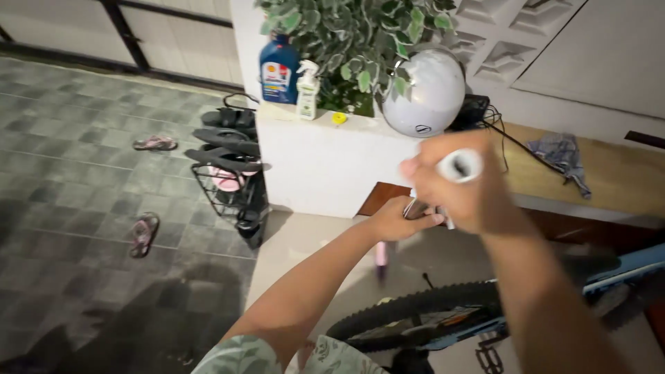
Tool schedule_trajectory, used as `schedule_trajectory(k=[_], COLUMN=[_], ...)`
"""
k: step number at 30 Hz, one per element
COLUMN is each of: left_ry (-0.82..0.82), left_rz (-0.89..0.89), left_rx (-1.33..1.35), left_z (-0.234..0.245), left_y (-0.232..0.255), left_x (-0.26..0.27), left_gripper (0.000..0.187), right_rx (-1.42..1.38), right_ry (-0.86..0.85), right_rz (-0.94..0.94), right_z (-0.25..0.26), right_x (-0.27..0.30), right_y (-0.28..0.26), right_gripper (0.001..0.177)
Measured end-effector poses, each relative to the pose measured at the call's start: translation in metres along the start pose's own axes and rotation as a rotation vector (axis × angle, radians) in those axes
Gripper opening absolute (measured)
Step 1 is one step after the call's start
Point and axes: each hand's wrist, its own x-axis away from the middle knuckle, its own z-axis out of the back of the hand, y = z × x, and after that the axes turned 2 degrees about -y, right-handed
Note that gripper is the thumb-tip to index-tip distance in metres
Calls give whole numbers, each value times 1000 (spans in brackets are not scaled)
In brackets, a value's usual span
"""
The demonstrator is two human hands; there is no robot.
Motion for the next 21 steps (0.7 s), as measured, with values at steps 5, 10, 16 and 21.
schedule_trajectory(k=[5, 10, 16, 21], left_ry=[104, 229, 365, 455], left_rz=[-156, -271, -175, -75], left_rx=[103, 132, 7, -107], left_z=[-1, 8, 44, 74], left_y=[-83, -121, -96, -75], left_x=[-73, -66, -11, 52], left_gripper=[26, 18, 29, 31], right_rx=[94, -69, -357, -386], right_ry=[-188, -208, -343, -433], right_rz=[-83, -59, 14, 54], right_z=[-13, -4, -20, -67], right_x=[-37, -41, -68, -77], right_y=[120, 153, 109, 72], right_gripper=[34, 34, 38, 40])
